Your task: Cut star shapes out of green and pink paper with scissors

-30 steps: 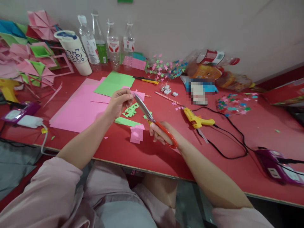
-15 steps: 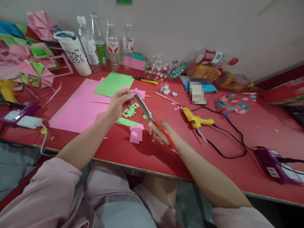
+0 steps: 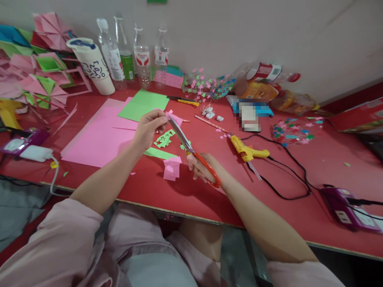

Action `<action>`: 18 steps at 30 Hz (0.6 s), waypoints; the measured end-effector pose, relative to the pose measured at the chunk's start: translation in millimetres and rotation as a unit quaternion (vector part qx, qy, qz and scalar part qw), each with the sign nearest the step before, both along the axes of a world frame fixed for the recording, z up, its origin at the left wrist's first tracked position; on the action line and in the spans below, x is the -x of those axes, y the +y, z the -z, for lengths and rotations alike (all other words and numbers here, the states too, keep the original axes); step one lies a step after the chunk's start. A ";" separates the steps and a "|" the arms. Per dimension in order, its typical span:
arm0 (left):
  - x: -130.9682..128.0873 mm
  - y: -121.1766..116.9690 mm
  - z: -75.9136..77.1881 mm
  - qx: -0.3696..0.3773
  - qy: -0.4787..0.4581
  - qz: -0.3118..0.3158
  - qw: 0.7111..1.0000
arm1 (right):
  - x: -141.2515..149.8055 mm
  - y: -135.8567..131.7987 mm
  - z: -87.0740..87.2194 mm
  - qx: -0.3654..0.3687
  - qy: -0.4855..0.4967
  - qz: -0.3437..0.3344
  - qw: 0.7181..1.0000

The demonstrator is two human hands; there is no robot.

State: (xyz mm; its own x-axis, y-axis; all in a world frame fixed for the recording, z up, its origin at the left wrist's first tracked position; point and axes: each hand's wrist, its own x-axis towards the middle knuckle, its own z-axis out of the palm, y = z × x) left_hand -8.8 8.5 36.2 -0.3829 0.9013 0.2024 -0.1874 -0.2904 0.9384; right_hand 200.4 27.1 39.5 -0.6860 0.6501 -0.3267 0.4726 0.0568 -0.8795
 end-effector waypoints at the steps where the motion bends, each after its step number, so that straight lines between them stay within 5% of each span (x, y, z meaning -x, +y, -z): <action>1: 0.2 0.1 -0.2 0.002 -0.001 0.001 1.000 | 0.2 -0.5 -0.5 -0.006 -0.002 0.002 1.000; 18: 2.0 1.5 3.3 0.004 -0.010 0.038 0.999 | -1.4 1.7 -2.4 -0.016 -0.002 -0.007 1.000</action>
